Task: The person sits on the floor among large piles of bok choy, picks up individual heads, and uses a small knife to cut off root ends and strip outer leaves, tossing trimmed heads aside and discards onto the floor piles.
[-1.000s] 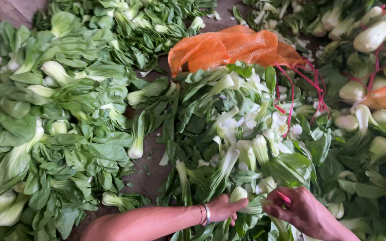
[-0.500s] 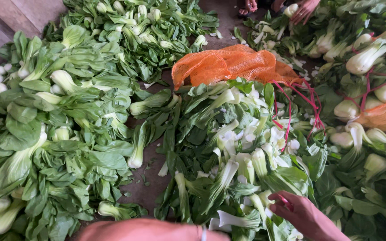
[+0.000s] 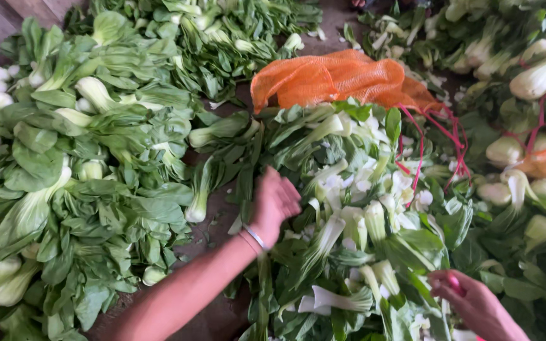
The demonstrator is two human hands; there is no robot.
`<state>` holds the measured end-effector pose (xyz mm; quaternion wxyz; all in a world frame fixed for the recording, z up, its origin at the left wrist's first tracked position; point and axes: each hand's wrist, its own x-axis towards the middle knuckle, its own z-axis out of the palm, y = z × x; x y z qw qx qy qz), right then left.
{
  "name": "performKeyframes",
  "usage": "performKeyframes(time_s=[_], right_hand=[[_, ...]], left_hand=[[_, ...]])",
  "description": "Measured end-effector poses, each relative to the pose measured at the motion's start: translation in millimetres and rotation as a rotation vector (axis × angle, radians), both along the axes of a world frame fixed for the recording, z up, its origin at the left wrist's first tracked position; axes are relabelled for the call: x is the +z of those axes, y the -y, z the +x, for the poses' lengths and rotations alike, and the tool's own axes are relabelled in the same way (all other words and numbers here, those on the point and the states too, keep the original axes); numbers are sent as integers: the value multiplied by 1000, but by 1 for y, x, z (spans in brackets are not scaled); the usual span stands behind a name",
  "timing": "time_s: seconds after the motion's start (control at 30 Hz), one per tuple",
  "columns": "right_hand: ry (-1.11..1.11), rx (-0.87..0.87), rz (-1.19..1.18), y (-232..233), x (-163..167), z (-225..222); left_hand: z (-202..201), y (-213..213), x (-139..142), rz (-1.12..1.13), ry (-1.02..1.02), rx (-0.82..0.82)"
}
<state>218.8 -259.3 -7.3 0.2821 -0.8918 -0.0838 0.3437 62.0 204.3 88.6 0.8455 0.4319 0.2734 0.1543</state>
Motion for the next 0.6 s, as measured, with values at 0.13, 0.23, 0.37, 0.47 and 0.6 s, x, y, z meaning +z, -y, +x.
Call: performKeyframes(time_s=[0.13, 0.23, 0.37, 0.47, 0.6], right_hand=[[310, -54, 162, 45, -17, -11], [454, -38, -236, 96, -14, -29], [431, -201, -433, 163, -6, -60], [491, -287, -420, 195, 1, -81], [519, -217, -337, 200, 6, -97]], left_hand=[[-29, 91, -41, 60, -259, -447], [-53, 121, -52, 7, -277, -660], [-72, 137, -52, 26, -301, -756], [-75, 135, -45, 23, -310, -709], [-72, 130, -42, 32, -313, -639]])
